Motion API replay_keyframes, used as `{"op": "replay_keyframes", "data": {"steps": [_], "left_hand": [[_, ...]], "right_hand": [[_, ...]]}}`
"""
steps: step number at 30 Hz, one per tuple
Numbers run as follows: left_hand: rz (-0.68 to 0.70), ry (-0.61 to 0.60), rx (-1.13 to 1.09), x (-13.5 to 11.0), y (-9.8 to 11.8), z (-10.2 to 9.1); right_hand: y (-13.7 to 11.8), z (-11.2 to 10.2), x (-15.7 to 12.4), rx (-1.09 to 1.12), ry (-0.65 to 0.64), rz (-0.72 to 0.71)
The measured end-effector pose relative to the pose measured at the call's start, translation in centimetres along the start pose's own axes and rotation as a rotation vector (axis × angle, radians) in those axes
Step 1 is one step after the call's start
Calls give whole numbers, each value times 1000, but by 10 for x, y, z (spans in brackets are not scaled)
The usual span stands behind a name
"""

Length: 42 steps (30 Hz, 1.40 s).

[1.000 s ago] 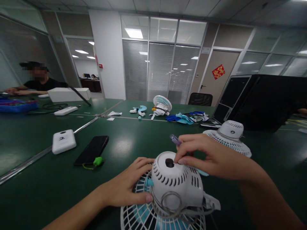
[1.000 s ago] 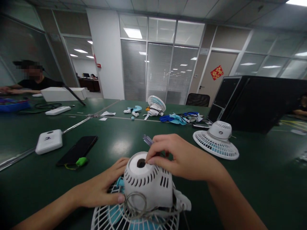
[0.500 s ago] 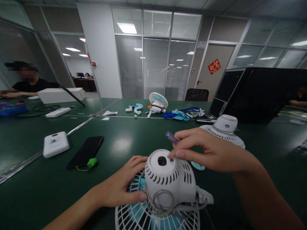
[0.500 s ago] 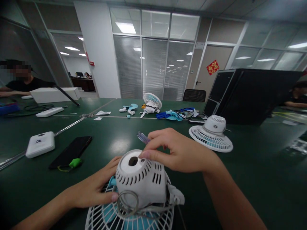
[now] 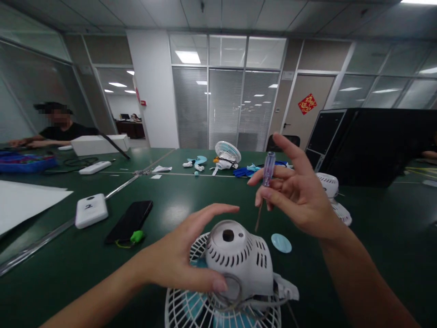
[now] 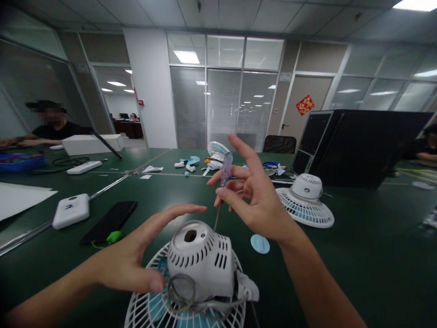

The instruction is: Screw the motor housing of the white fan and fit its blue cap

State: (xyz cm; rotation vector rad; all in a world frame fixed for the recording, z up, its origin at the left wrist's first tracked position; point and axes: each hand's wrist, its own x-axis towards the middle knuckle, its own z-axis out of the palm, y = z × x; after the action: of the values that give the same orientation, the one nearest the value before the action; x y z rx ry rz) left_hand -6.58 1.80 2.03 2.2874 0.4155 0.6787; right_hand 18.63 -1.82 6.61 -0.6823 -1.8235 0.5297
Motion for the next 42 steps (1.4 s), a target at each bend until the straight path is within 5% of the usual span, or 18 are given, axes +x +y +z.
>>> {"op": "replay_keyframes", "data": {"steps": [5, 13, 32, 42], "left_hand": [[-24, -56, 159, 29, 24, 10], [18, 42, 193, 31, 15, 30], [94, 70, 137, 32, 12, 32], [194, 84, 69, 31, 8, 31]], "right_hand": [[9, 17, -5, -44, -3, -43], [11, 20, -7, -78, -69, -63], [6, 19, -9, -234, -55, -66], [-27, 33, 9, -583, -83, -309]]}}
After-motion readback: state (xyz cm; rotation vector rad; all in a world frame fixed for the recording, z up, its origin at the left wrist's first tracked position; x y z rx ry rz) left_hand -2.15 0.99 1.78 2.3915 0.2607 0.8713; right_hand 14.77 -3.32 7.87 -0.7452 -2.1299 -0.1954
